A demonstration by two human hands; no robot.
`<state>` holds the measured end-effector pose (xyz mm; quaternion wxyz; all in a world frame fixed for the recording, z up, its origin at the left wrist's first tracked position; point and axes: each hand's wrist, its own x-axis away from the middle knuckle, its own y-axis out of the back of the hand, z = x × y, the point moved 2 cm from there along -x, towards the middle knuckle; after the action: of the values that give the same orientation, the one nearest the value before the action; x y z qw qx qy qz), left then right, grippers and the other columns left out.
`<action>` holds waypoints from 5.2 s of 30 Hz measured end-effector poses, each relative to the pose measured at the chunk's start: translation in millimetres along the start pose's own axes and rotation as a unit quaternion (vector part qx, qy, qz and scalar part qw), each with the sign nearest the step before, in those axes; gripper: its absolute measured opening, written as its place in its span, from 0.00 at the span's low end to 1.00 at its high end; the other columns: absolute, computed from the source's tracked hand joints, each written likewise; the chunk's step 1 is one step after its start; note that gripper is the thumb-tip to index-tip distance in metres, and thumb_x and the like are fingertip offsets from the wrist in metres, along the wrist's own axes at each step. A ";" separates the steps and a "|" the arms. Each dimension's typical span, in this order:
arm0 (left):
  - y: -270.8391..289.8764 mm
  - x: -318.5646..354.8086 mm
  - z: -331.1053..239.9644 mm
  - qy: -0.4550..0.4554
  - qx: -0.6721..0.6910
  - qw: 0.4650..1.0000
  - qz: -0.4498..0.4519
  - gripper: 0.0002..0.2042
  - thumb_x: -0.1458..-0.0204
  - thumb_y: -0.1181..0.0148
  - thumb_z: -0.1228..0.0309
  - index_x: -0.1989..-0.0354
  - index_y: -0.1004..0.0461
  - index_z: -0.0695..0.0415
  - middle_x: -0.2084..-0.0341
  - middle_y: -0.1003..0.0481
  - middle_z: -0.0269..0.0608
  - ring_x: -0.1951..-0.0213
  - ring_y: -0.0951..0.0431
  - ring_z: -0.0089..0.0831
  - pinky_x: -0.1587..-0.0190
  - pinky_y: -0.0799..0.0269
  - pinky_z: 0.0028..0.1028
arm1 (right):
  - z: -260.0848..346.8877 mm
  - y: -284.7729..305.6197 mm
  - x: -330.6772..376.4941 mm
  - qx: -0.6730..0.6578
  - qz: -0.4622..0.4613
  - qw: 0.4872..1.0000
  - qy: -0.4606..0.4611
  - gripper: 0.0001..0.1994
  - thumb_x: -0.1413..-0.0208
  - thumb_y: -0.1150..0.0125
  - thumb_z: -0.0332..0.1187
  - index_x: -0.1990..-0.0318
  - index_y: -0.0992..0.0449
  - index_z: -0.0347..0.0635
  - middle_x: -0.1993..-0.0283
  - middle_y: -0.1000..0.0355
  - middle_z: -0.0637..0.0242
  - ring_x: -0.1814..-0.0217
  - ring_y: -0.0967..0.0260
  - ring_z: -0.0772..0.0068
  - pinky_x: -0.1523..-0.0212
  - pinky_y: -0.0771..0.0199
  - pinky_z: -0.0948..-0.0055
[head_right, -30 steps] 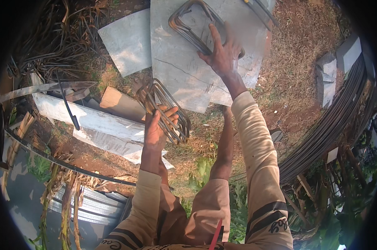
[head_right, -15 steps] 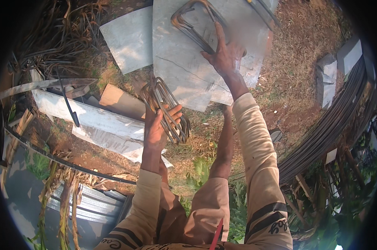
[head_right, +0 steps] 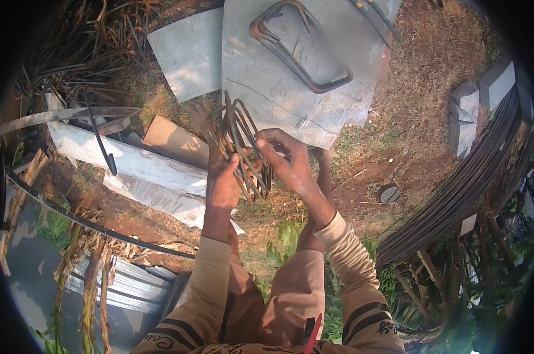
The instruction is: The person picks up U-shaped metal rods, stacks them, and places them onto a larger grid of parallel rods. They adjust the placement of the U-shaped pieces to align with the grid structure.
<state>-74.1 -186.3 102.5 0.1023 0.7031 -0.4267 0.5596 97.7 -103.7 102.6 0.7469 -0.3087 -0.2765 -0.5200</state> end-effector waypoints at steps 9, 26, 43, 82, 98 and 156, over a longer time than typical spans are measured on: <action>-16.5 10.2 -3.8 -0.023 -0.120 0.992 -0.030 0.18 0.42 0.30 0.73 0.46 0.26 0.64 0.54 0.20 0.48 0.54 0.15 0.43 0.47 0.17 0.43 | -33.2 2.5 5.4 -0.062 0.037 0.996 -0.053 0.20 0.40 0.47 0.15 0.42 0.24 0.38 0.46 0.23 0.65 0.42 0.26 0.73 0.42 0.25 0.70; -7.6 10.3 -10.8 -0.053 -0.021 0.997 -0.050 0.12 0.35 0.36 0.70 0.45 0.27 0.56 0.57 0.19 0.40 0.54 0.16 0.37 0.59 0.24 0.33 | -115.5 49.2 80.3 -0.349 -0.077 0.905 -0.232 0.23 0.28 0.50 0.42 0.33 0.32 0.37 0.47 0.23 0.56 0.45 0.24 0.60 0.39 0.25 0.56; 49.1 -25.7 5.7 0.106 0.184 0.970 -0.119 0.10 0.37 0.38 0.77 0.48 0.26 0.53 0.64 0.21 0.40 0.62 0.20 0.33 0.67 0.25 0.28 | 11.7 50.7 56.3 0.210 -0.099 0.958 0.169 0.17 0.42 0.28 0.33 0.45 0.16 0.42 0.42 0.25 0.59 0.38 0.27 0.60 0.41 0.28 0.63; 89.5 -25.8 13.2 0.068 -0.023 0.990 -0.118 0.08 0.38 0.32 0.71 0.55 0.22 0.59 0.71 0.21 0.40 0.75 0.25 0.27 0.74 0.29 0.29 | 82.6 -5.6 -180.8 0.323 -0.387 0.757 0.416 0.08 0.50 0.27 0.29 0.69 0.23 0.40 0.70 0.24 0.57 0.64 0.26 0.49 0.62 0.27 0.54; 72.1 -24.2 11.5 0.058 0.003 0.994 -0.088 0.07 0.38 0.33 0.73 0.55 0.23 0.59 0.71 0.21 0.42 0.71 0.23 0.28 0.71 0.28 0.29 | 69.1 10.5 -190.1 0.362 -0.339 0.783 0.375 0.11 0.47 0.26 0.33 0.60 0.19 0.39 0.61 0.21 0.55 0.54 0.24 0.48 0.53 0.24 0.53; -12.7 51.2 -30.2 -0.052 -0.255 0.966 0.006 0.14 0.31 0.42 0.66 0.53 0.21 0.67 0.55 0.16 0.54 0.53 0.15 0.37 0.57 0.15 0.29 | -32.6 8.0 11.9 0.198 -0.262 0.943 0.053 0.15 0.32 0.33 0.40 0.62 0.20 0.33 0.77 0.36 0.75 0.74 0.44 0.82 0.73 0.41 0.74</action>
<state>-85.7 -184.5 162.2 0.2527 0.6793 -0.5638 0.3959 111.9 -133.1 88.5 0.6443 -0.0433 -0.4051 -0.6472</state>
